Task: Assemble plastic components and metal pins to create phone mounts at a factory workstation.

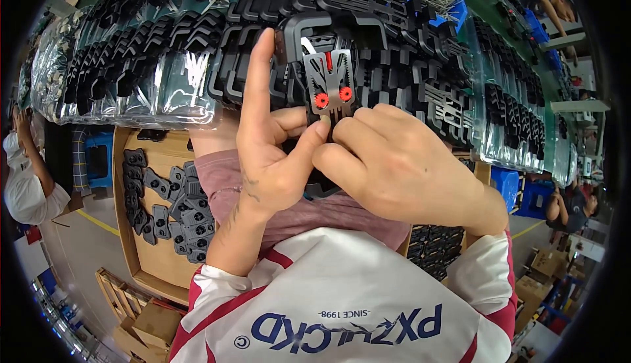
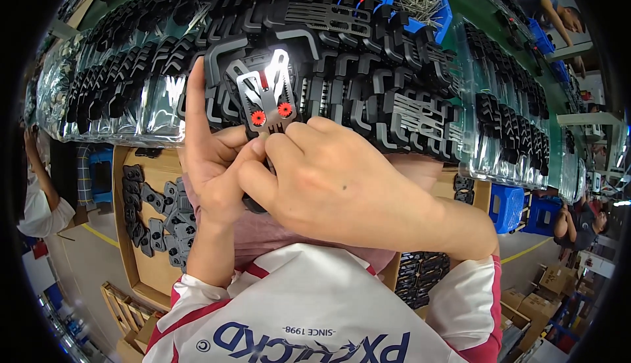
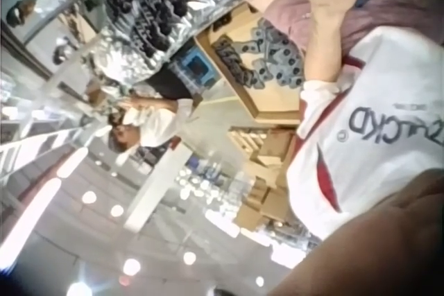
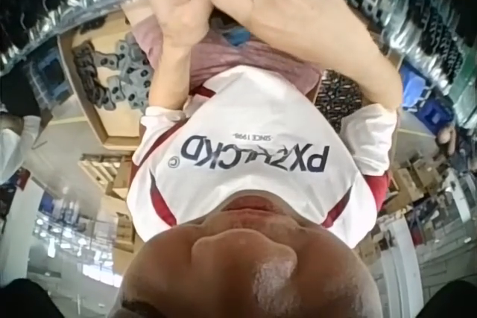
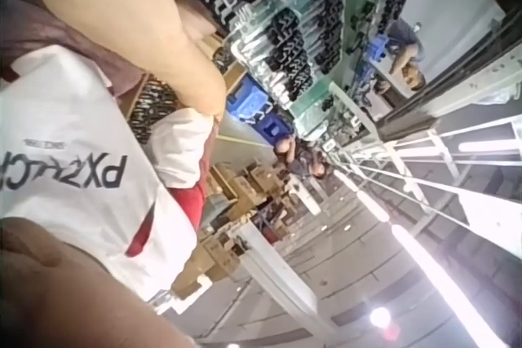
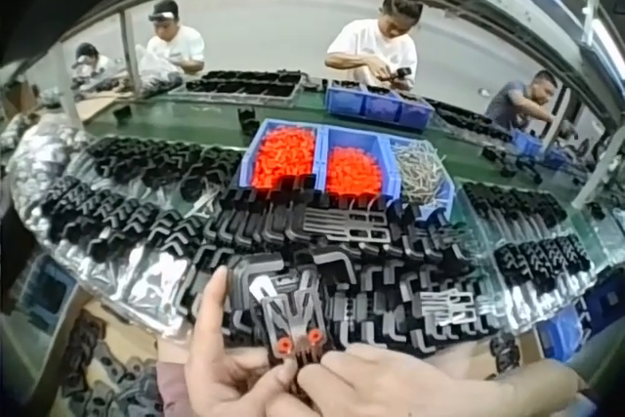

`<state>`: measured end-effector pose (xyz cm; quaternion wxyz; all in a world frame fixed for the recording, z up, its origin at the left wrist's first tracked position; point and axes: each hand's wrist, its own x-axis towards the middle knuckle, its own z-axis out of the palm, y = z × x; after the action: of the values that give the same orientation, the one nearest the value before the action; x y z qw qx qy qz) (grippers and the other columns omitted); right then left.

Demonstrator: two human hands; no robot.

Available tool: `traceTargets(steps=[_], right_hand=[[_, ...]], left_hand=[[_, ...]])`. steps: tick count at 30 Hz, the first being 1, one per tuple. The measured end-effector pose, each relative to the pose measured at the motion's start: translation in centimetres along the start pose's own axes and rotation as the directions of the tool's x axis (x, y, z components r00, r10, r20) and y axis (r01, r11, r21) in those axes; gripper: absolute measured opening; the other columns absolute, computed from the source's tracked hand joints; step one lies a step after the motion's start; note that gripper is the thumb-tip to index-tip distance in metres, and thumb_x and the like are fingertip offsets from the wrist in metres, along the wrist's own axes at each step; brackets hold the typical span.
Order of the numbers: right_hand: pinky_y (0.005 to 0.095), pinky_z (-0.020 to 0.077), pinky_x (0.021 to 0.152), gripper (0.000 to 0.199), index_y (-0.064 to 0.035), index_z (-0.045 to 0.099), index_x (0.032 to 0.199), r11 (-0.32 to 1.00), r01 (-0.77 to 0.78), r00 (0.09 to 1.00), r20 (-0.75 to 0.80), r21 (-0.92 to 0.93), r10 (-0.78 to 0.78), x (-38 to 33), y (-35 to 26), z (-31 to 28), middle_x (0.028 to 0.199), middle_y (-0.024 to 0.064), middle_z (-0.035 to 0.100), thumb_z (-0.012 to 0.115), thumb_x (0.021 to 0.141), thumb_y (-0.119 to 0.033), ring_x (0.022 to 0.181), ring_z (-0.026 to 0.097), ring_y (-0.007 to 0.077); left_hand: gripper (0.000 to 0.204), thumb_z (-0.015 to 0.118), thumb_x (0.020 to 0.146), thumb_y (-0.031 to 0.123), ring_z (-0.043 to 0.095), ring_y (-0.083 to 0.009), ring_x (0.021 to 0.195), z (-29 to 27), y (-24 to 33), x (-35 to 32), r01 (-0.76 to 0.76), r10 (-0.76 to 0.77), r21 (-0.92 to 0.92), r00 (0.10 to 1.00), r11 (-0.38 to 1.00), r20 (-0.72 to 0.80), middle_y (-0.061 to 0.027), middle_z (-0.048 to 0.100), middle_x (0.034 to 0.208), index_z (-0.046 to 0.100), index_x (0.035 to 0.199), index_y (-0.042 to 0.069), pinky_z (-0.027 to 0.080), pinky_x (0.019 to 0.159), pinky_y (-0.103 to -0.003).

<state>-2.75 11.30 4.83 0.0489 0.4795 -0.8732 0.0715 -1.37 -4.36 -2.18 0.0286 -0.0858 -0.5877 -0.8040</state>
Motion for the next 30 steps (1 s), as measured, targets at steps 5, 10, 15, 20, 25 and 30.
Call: traceTargets(steps=[5, 10, 15, 20, 25, 30], right_hand=[[0.0250, 0.0424, 0.062, 0.031, -0.0026, 0.062, 0.090, 0.933, -0.053, 0.977, -0.177, 0.357, 0.123, -0.6, 1.0, 0.1, 0.079, 0.0066, 0.058, 0.064, 0.062, 0.010, 0.063, 0.049, 0.0155], [0.0231, 0.0426, 0.063, 0.033, 0.0009, 0.062, 0.095, 0.462, -0.121, 0.820, -0.173, 0.879, 0.545, -1.6, 1.1, 1.3, 0.081, 0.0082, 0.060, 0.060, 0.064, 0.013, 0.065, 0.051, 0.0135], [0.0220, 0.0433, 0.063, 0.038, 0.0040, 0.059, 0.105, 0.386, -0.054, 0.807, -0.187, 0.921, 0.560, -1.9, 1.0, 2.2, 0.082, 0.0100, 0.061, 0.060, 0.068, 0.015, 0.069, 0.053, 0.0129], [0.0218, 0.0438, 0.063, 0.041, 0.0046, 0.055, 0.109, 0.336, 0.080, 0.700, -0.293, 0.938, 0.651, -1.3, -0.2, 2.5, 0.084, 0.0112, 0.062, 0.061, 0.069, 0.014, 0.069, 0.055, 0.0136], [0.0218, 0.0442, 0.063, 0.046, 0.0045, 0.051, 0.113, 0.667, 0.064, 0.790, -0.446, 0.742, 0.420, -1.7, 0.4, 3.8, 0.086, 0.0117, 0.063, 0.061, 0.069, 0.015, 0.070, 0.057, 0.0139], [0.0224, 0.0432, 0.062, 0.036, 0.0035, 0.056, 0.101, 0.679, 0.025, 0.757, -0.458, 0.734, 0.466, -1.5, 0.0, 3.9, 0.083, 0.0105, 0.063, 0.062, 0.067, 0.014, 0.067, 0.055, 0.0142]], left_hand=[[0.092, 0.049, 0.077, -0.014, 0.059, -0.0130, 0.062, 0.8, 1.1, -0.2, 0.000, -0.012, -0.107, 0.993, 0.994, -0.114, -0.0274, 0.040, 0.139, -0.004, 0.149, 0.002, 0.045, 0.053, -0.018], [0.092, 0.049, 0.077, -0.013, 0.055, -0.0101, 0.057, 1.4, 1.2, 0.1, -0.127, 0.122, -0.056, 0.989, 0.990, -0.081, -0.0265, 0.056, 0.122, -0.005, 0.149, 0.003, 0.041, 0.049, -0.017], [0.091, 0.049, 0.078, -0.012, 0.053, -0.0084, 0.054, 0.6, 0.9, 0.0, -0.123, 0.122, -0.025, 0.992, 0.992, -0.012, -0.0222, 0.065, 0.106, -0.005, 0.149, 0.004, 0.038, 0.047, -0.015], [0.090, 0.049, 0.078, -0.011, 0.050, -0.0065, 0.051, 1.2, 0.7, 0.2, -0.155, 0.154, -0.016, 0.986, 0.988, -0.060, -0.0201, 0.066, 0.102, -0.005, 0.149, 0.003, 0.036, 0.045, -0.014], [0.091, 0.050, 0.077, -0.011, 0.050, -0.0063, 0.051, 0.9, 0.7, 0.3, -0.176, 0.177, 0.012, 0.984, 0.984, -0.026, -0.0195, 0.066, 0.103, -0.005, 0.149, 0.003, 0.036, 0.045, -0.014], [0.090, 0.050, 0.076, -0.011, 0.049, -0.0062, 0.050, 0.8, 0.2, 0.2, -0.218, 0.219, 0.026, 0.975, 0.976, -0.037, -0.0201, 0.065, 0.106, -0.002, 0.149, 0.000, 0.036, 0.045, -0.015]])
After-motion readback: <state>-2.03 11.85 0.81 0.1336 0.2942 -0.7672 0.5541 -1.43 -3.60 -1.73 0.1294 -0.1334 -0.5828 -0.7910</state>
